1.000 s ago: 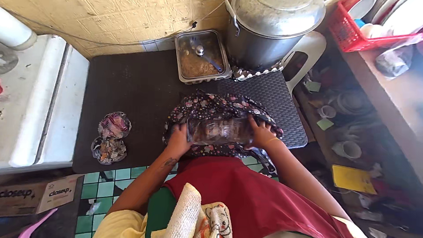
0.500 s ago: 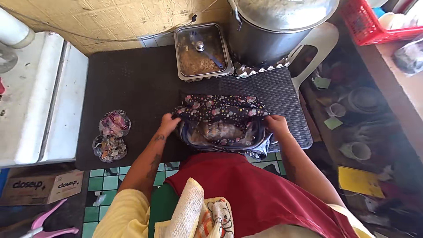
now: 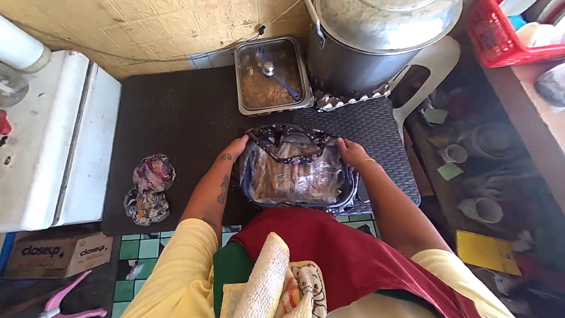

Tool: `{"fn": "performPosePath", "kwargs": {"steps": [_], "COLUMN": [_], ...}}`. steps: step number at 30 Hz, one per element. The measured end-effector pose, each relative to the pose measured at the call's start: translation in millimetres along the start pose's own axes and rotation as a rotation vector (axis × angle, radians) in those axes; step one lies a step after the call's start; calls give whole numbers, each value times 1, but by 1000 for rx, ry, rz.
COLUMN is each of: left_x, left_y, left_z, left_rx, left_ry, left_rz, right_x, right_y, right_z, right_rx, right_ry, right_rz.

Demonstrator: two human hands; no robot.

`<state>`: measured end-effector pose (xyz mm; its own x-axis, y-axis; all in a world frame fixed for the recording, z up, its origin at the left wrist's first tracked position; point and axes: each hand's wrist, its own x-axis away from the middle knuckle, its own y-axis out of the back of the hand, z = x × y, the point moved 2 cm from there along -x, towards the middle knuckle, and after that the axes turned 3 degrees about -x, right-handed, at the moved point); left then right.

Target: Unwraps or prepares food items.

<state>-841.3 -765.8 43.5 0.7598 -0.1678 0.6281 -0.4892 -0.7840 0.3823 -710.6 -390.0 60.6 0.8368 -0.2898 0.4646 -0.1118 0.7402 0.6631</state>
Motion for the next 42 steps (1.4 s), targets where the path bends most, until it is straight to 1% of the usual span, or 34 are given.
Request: {"fn": "performPosePath", "kwargs": {"steps": [2,4,6,8,10,13,15,16,17,19,21,24,26,28,30,31,34,36,37,40,41,42], "left_x": [-14,-22,-21,-18,-11,12,34,47,57,65,56,32,24,27,32,32,36,51,64,108,118,126], "left_y": [1,1,-2,-8,-15,-22,-23,-23,-23,-23,-23,-21,-19,-15,-13,-12,-8,-7,-9,-29,-40,-53], "left_z": [10,18,22,27,36,59,73,76,79,87,95,91,85,78,75,75,80,81,77,61,60,60], "left_rx": [65,73,63,122,223,385,403,397,396,377,388,401,300,105,-119,-179,-133,-121,-152,-293,-340,-392], "left_ry": [101,159,193,198,141,-106,-254,-272,-271,-240,-205,-127,-102,-164,-250,-251,-137,-100,-112,-291,-329,-330], "left_rz": [-37,-87,-149,-215,-258,-238,-199,-170,-167,-229,-303,-418,-517,-572,-539,-489,-369,-397,-456,-679,-699,-685], "right_x": [-13,-27,-40,-42,-41,-27,-4,8,17,28,32,28,27,31,43,47,47,41,37,23,22,23], "right_y": [1,2,-2,-10,-16,-20,-21,-23,-27,-33,-34,-35,-35,-32,-27,-23,-20,-18,-17,-15,-14,-13], "right_z": [0,-9,-25,-36,-44,-47,-42,-42,-44,-50,-50,-48,-46,-37,-20,-12,-3,-3,-4,-5,-4,-2], "right_rx": [-51,-137,-262,-359,-386,-316,-407,-470,-512,-526,-509,-524,-484,-372,-229,-161,11,73,76,105,128,155], "right_ry": [-218,-398,-498,-519,-469,-296,-155,-84,-25,-10,-58,-103,-111,-90,-43,6,168,198,219,342,369,379], "right_rz": [87,137,148,112,44,-137,-221,-236,-245,-282,-312,-327,-360,-423,-487,-481,-344,-260,-249,-273,-279,-285]}}
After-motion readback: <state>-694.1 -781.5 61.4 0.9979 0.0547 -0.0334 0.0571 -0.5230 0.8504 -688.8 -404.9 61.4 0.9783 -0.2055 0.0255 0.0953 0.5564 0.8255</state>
